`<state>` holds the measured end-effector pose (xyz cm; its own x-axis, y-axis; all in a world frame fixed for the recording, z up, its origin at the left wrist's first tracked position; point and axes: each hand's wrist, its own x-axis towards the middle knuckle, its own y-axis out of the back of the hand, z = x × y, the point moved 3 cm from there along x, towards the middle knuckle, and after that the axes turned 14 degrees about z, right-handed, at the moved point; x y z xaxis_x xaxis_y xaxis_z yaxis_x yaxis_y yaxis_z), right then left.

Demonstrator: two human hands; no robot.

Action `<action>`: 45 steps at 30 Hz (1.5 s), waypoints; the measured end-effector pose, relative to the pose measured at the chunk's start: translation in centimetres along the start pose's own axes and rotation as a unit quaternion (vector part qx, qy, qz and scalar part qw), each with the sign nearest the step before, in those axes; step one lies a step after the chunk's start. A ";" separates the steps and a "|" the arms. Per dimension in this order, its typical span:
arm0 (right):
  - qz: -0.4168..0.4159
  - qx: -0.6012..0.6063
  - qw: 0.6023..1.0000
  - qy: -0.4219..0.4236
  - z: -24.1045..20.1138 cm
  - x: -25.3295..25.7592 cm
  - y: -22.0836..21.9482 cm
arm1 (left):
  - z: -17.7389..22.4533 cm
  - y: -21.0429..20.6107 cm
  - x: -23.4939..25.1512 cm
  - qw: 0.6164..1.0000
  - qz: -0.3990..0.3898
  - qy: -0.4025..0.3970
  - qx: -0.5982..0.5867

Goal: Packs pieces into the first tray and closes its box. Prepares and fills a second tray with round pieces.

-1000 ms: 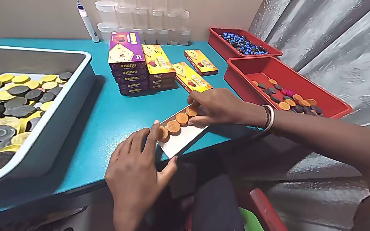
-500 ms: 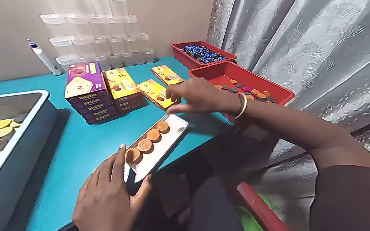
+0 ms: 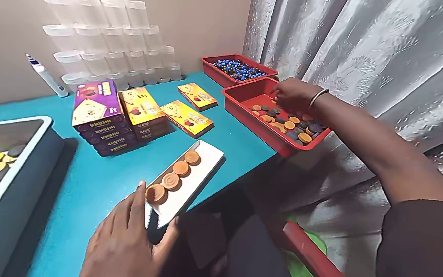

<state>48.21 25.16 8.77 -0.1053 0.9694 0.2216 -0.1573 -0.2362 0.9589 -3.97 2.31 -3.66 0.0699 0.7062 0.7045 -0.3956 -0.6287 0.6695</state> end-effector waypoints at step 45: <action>0.221 0.312 0.875 0.296 -17.7 -1.0 6.2 | 0.0 -0.6 -0.4 0.998 0.052 0.019 0.014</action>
<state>29.98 21.56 11.35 -0.5404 0.5449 0.6412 0.5741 -0.3184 0.7544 -3.79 2.40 -4.34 -0.0049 0.6479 0.7617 -0.3729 -0.7080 0.5998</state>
